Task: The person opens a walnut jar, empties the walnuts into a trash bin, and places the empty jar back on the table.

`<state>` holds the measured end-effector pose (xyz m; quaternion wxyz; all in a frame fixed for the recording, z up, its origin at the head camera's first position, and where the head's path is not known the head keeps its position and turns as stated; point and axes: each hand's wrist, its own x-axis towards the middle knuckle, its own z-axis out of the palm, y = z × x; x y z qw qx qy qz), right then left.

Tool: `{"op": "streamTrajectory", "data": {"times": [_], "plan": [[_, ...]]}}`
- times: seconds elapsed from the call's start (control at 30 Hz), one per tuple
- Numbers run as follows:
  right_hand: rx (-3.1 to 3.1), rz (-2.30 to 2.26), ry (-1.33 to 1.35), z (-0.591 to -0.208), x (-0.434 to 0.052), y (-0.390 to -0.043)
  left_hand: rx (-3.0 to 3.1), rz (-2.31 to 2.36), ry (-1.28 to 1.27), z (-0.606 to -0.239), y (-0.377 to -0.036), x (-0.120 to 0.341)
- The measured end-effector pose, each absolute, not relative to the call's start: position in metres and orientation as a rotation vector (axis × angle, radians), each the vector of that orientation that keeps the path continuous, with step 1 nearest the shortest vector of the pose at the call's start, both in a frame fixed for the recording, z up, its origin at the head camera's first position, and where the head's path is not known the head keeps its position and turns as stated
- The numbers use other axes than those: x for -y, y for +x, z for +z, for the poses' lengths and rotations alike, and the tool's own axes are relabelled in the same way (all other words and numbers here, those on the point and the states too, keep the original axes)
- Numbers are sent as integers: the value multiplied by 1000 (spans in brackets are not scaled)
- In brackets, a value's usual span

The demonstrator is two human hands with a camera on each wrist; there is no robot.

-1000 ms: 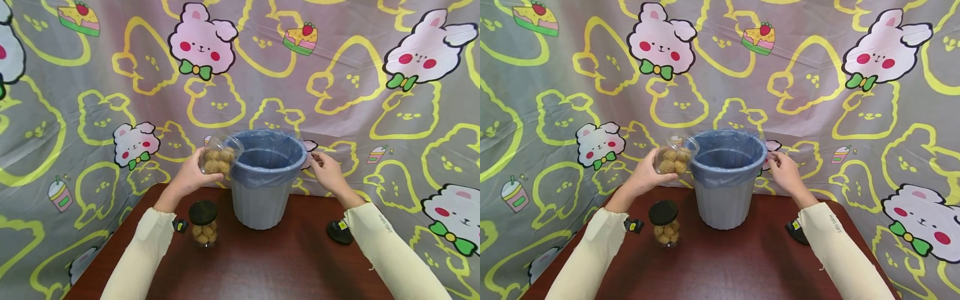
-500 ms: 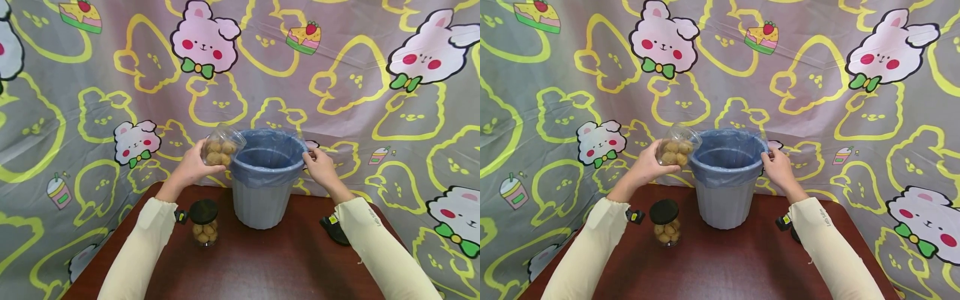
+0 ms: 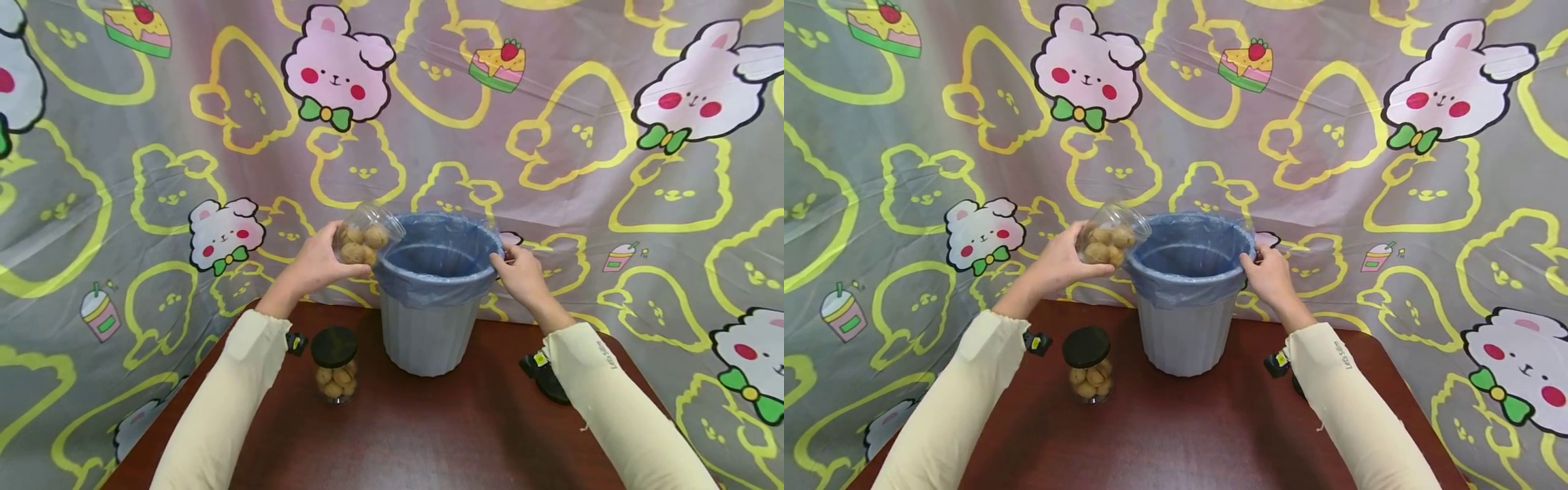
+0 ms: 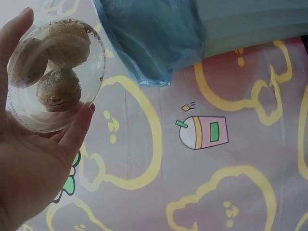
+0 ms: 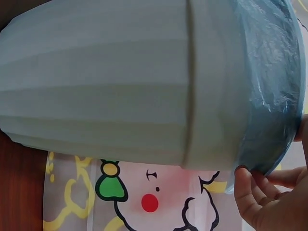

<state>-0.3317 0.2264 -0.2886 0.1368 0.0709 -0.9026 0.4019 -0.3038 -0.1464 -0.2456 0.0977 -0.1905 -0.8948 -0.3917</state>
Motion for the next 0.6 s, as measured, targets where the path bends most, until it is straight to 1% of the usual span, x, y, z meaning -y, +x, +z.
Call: {"op": "streamTrajectory", "data": {"times": [0.27, 0.6], "plan": [[2573, 1180, 197, -293, -225, -333, 2671, -994, -580, -234, -310, 144], [2562, 1183, 182, -296, -226, -335, 2684, -974, -603, -223, -317, 136]]}}
